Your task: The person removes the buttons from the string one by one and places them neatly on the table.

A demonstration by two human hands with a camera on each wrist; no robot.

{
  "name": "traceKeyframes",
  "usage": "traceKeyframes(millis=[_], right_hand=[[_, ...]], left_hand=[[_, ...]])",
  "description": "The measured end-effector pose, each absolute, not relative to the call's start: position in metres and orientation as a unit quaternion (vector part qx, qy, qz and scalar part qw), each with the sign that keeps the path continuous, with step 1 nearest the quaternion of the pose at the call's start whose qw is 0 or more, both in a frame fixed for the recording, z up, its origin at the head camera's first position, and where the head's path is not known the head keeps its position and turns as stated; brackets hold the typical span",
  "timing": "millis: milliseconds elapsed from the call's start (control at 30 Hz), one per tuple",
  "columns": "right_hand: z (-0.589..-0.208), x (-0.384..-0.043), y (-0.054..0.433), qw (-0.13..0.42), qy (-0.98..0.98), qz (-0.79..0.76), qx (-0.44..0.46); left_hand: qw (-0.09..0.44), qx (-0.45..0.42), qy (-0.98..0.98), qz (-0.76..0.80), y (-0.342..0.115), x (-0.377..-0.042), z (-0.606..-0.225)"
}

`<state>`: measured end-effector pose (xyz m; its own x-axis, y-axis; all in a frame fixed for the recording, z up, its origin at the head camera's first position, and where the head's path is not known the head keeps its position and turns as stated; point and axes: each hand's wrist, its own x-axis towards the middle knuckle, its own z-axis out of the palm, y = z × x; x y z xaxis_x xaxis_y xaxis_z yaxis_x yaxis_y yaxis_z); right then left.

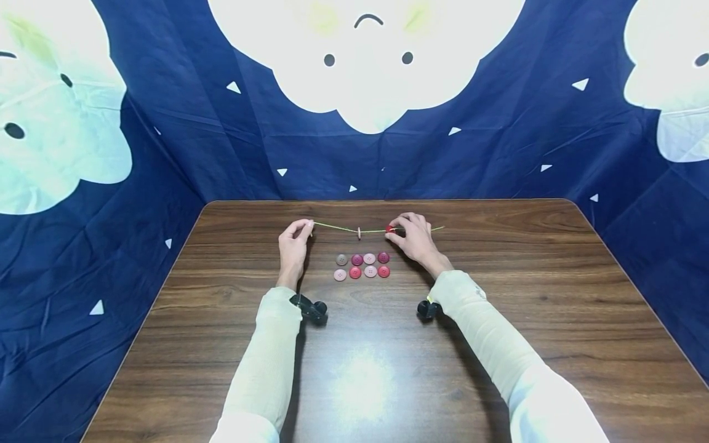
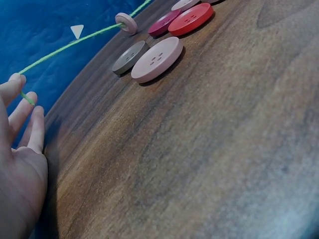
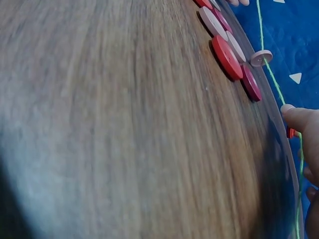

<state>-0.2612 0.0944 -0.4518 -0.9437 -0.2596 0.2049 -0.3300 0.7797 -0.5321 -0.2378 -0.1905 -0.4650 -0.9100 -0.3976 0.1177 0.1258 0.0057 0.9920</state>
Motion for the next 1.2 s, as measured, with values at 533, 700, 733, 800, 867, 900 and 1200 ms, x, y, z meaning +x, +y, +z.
traceKeyframes(millis=[533, 700, 733, 800, 867, 900, 1200], right_hand=[[-0.451, -0.26, 0.106, 0.062, -0.941, 0.298, 0.148], [-0.452, -0.261, 0.111, 0.069, -0.943, 0.292, 0.145], [-0.452, -0.261, 0.112, 0.07, -0.943, 0.293, 0.145], [-0.452, -0.261, 0.114, 0.072, -0.943, 0.293, 0.143], [-0.452, -0.261, 0.116, 0.072, -0.942, 0.294, 0.142], [-0.452, -0.261, 0.116, 0.072, -0.942, 0.295, 0.141], [-0.449, -0.26, 0.122, 0.067, -0.944, 0.297, 0.127]], left_hand=[[0.181, 0.105, -0.686, -0.696, -0.19, -0.237, -0.464], [0.182, 0.105, -0.686, -0.696, -0.191, -0.237, -0.465], [0.182, 0.106, -0.686, -0.696, -0.19, -0.238, -0.465], [0.181, 0.104, -0.683, -0.7, -0.19, -0.238, -0.465], [0.181, 0.104, -0.681, -0.701, -0.19, -0.237, -0.465], [0.181, 0.104, -0.681, -0.702, -0.19, -0.237, -0.465], [0.184, 0.099, -0.678, -0.704, -0.19, -0.237, -0.464]])
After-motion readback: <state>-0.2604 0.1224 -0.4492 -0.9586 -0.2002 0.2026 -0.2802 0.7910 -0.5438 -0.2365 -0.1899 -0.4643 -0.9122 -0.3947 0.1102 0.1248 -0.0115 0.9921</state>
